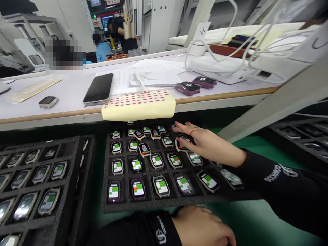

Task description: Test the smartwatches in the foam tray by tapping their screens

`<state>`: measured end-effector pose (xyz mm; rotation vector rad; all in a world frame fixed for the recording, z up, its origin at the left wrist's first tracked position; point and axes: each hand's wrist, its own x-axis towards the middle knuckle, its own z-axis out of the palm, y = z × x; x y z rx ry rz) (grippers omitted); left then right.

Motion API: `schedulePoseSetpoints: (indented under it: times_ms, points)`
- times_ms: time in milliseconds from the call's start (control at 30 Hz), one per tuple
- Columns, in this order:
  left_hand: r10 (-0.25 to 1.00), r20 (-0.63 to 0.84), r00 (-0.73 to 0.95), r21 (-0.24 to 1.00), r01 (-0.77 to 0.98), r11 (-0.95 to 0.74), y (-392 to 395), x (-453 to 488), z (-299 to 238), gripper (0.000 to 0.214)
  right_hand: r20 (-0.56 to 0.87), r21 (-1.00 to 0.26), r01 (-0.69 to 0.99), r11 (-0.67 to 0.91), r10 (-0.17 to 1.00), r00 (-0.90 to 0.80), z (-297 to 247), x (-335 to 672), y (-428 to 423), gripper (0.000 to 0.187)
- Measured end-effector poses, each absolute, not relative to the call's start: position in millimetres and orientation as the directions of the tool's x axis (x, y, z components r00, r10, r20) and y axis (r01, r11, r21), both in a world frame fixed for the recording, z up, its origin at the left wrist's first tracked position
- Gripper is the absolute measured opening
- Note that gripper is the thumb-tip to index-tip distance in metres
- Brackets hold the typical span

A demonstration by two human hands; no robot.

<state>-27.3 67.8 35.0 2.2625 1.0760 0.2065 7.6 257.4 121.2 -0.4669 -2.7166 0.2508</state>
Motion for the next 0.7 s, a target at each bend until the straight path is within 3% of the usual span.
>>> schedulePoseSetpoints:
  times_ms: [133, 367, 600, 700]
  points:
    - [0.776, -0.081, 0.625, 0.624, 0.639, -0.449, 68.0, -26.2, 32.9, 0.024, 0.365, -0.284, 0.323, 0.903, 0.413, -0.834, 116.7, 42.5, 253.5, 0.052]
    - [0.8, -0.067, 0.596, 0.649, 0.635, -0.419, 67.1, -26.8, 36.2, 0.021, 0.386, -0.265, 0.277, 0.924, 0.365, -0.847, 113.0, 71.0, 228.8, 0.042]
    - [0.806, -0.074, 0.588, 0.66, 0.634, -0.403, 66.4, -26.9, 38.7, 0.022, 0.307, -0.21, 0.203, 0.956, 0.262, -0.915, 106.4, 71.0, 220.4, 0.059]
    - [0.808, -0.078, 0.583, 0.663, 0.636, -0.395, 65.2, -26.3, 36.7, 0.022, 0.305, -0.256, 0.257, 0.932, 0.33, -0.893, 105.4, 70.7, 225.5, 0.064]
